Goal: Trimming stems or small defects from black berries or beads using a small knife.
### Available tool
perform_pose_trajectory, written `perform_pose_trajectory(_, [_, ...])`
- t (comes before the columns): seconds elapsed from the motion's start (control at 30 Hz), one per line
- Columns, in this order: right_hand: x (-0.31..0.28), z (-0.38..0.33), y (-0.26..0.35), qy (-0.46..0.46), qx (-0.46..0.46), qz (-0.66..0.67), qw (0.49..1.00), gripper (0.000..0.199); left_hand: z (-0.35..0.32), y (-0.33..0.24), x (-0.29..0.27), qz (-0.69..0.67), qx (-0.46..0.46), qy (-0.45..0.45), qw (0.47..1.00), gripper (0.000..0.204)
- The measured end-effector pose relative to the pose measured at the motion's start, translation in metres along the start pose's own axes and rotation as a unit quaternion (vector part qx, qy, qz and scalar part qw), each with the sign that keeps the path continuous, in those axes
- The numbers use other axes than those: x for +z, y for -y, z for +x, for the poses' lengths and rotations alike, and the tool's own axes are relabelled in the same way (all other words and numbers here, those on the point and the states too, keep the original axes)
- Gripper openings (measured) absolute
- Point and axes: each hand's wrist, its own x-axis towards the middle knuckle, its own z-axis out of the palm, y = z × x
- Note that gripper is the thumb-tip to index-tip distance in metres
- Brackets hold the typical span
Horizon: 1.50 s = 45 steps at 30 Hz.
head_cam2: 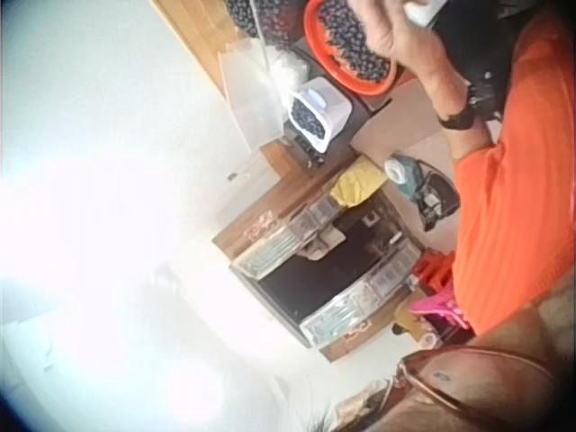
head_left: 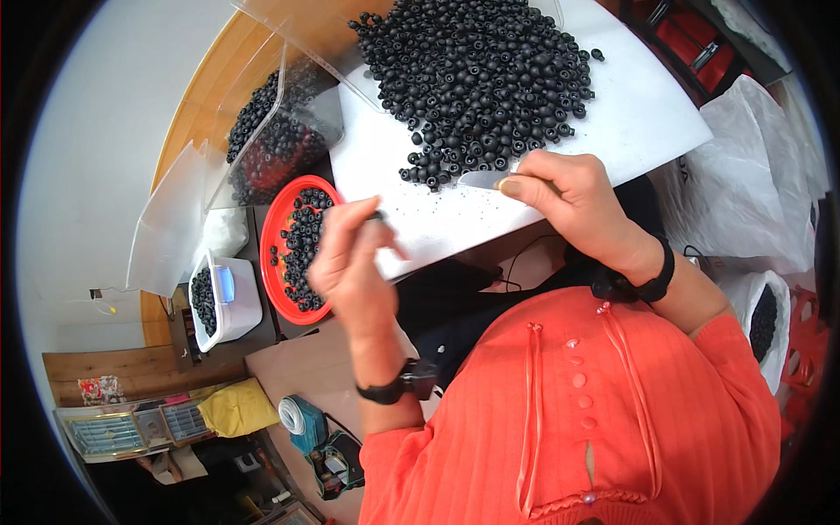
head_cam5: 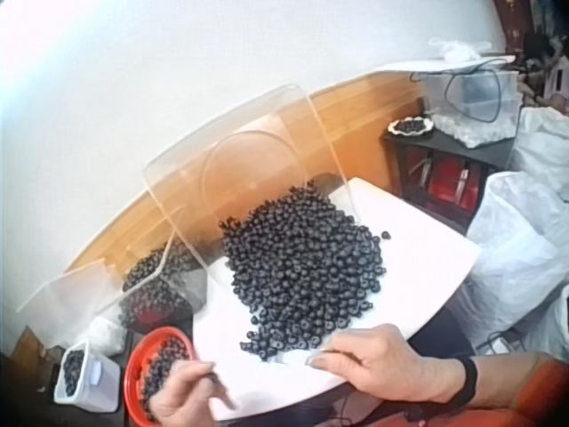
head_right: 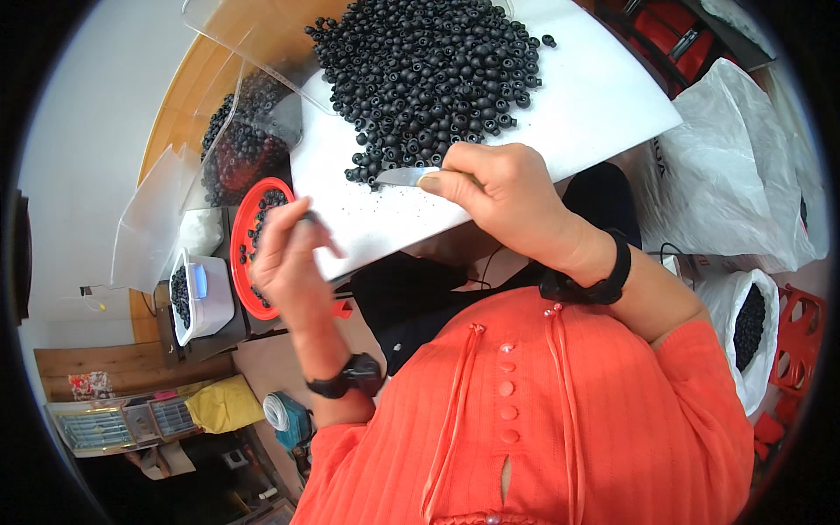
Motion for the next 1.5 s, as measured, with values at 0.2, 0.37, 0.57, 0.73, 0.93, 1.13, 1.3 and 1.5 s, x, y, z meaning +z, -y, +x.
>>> perform_pose_trajectory(0.2, [-0.005, -0.001, 0.000, 0.002, 0.018, 0.095, 0.995, 0.025, 0.023, -0.020, -0.078, 0.477, 0.082, -0.027, 0.875, 0.025])
perform_pose_trajectory(0.37, [-0.009, 0.000, -0.001, 0.022, 0.050, 0.106, 0.993, 0.025, 0.030, 0.009, -0.022, 0.396, 0.062, 0.054, 0.915, 0.024])
perform_pose_trajectory(0.57, [-0.011, -0.001, -0.001, 0.025, 0.036, 0.116, 0.992, 0.025, 0.047, 0.043, 0.008, 0.450, 0.093, 0.131, 0.879, 0.023])
perform_pose_trajectory(0.73, [-0.011, -0.001, -0.002, 0.025, 0.039, 0.119, 0.992, 0.025, 0.043, 0.045, 0.006, 0.518, 0.098, 0.119, 0.841, 0.015])
perform_pose_trajectory(0.93, [-0.013, -0.001, -0.001, 0.030, 0.037, 0.109, 0.993, 0.023, 0.011, 0.028, 0.005, 0.483, 0.076, 0.122, 0.864, 0.020])
perform_pose_trajectory(1.13, [-0.011, -0.001, 0.002, 0.031, 0.040, 0.104, 0.993, 0.022, 0.005, 0.034, -0.004, 0.452, 0.110, 0.099, 0.880, 0.030])
perform_pose_trajectory(1.3, [-0.011, -0.002, 0.003, 0.037, 0.047, 0.094, 0.994, 0.022, 0.004, 0.037, -0.007, 0.401, 0.108, 0.104, 0.904, 0.028])
perform_pose_trajectory(1.5, [-0.008, -0.001, 0.003, 0.029, 0.038, 0.071, 0.996, 0.022, 0.014, 0.041, -0.005, 0.423, 0.133, 0.125, 0.887, 0.023])
